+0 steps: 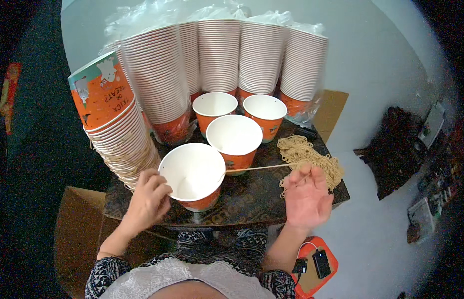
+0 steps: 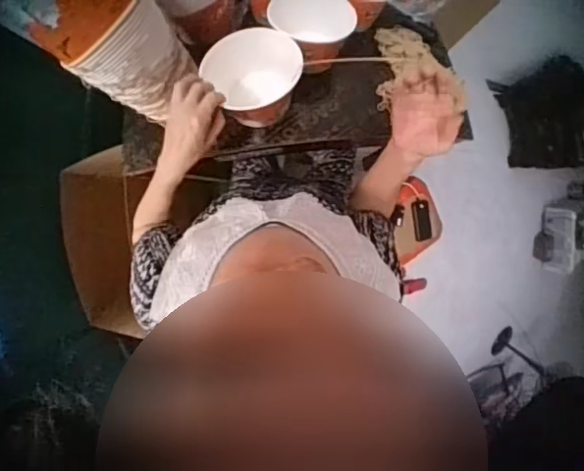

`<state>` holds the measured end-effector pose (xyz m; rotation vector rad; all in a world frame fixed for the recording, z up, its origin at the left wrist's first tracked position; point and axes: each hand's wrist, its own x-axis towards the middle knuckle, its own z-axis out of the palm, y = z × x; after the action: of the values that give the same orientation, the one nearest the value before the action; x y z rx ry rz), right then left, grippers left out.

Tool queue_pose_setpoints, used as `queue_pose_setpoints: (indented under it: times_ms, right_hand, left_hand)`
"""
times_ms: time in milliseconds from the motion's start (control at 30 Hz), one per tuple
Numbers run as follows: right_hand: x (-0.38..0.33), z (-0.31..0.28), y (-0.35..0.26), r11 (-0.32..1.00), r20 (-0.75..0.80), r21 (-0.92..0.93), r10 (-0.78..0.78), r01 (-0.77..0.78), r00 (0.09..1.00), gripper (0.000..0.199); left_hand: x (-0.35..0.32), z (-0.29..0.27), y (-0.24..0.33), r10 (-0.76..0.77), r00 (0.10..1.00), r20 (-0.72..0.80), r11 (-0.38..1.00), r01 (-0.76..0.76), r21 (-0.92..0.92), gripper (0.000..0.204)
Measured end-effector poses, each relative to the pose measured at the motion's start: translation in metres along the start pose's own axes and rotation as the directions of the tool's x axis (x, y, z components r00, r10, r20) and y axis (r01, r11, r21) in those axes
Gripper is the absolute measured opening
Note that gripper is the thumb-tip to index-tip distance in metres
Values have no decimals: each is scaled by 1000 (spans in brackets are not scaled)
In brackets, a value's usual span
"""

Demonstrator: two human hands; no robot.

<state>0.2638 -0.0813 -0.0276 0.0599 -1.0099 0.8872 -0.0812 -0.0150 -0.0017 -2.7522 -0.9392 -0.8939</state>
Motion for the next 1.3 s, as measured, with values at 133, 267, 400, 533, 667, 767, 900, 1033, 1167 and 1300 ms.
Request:
queue_pose_setpoints:
  times_ms: [133,267,400,533,667,767,900,1033,1167,1300]
  right_hand:
    - [16,32,25,988,96,154,4,-19,995,65]
    - [19,59,66,905,67,400,131,-147,989,67]
    - [17,79,86,844,82,475,239,-249,968,63]
    - [18,95,93,826,94,486,277,-287,956,59]
    - [16,83,92,875,22,450,191,-181,981,62]
    - [8,65,78,981,-137,176,110,-85,984,55]
    - [-6,49,68,901,-282,-404,40,-157,959,30]
    - [-16,60,52,42,-456,-884,144,-466,878,20]
    - [-23,102,61,61,-11,-998,62,-15,998,21]
    - [-26,114,74,451,144,-888,458,-90,877,33]
  left_hand:
    - [6,2,25,-9,997,-80,996,1,-92,45]
    - [2,11,36,-7,956,-294,941,-94,-326,35]
    - [11,18,61,-269,960,-72,583,103,-806,37]
    - [13,23,70,-363,893,267,77,315,-946,33]
    - [8,21,60,-320,818,478,0,504,-864,15]
    - [1,18,52,-404,815,415,227,529,-818,14]
    - [-14,11,42,-475,791,385,296,556,-777,13]
    - [-18,13,38,-439,835,333,407,515,-755,10]
    - [-15,7,42,-255,944,211,636,328,-698,8]
    - [-9,-3,45,-131,978,160,699,205,-685,10]
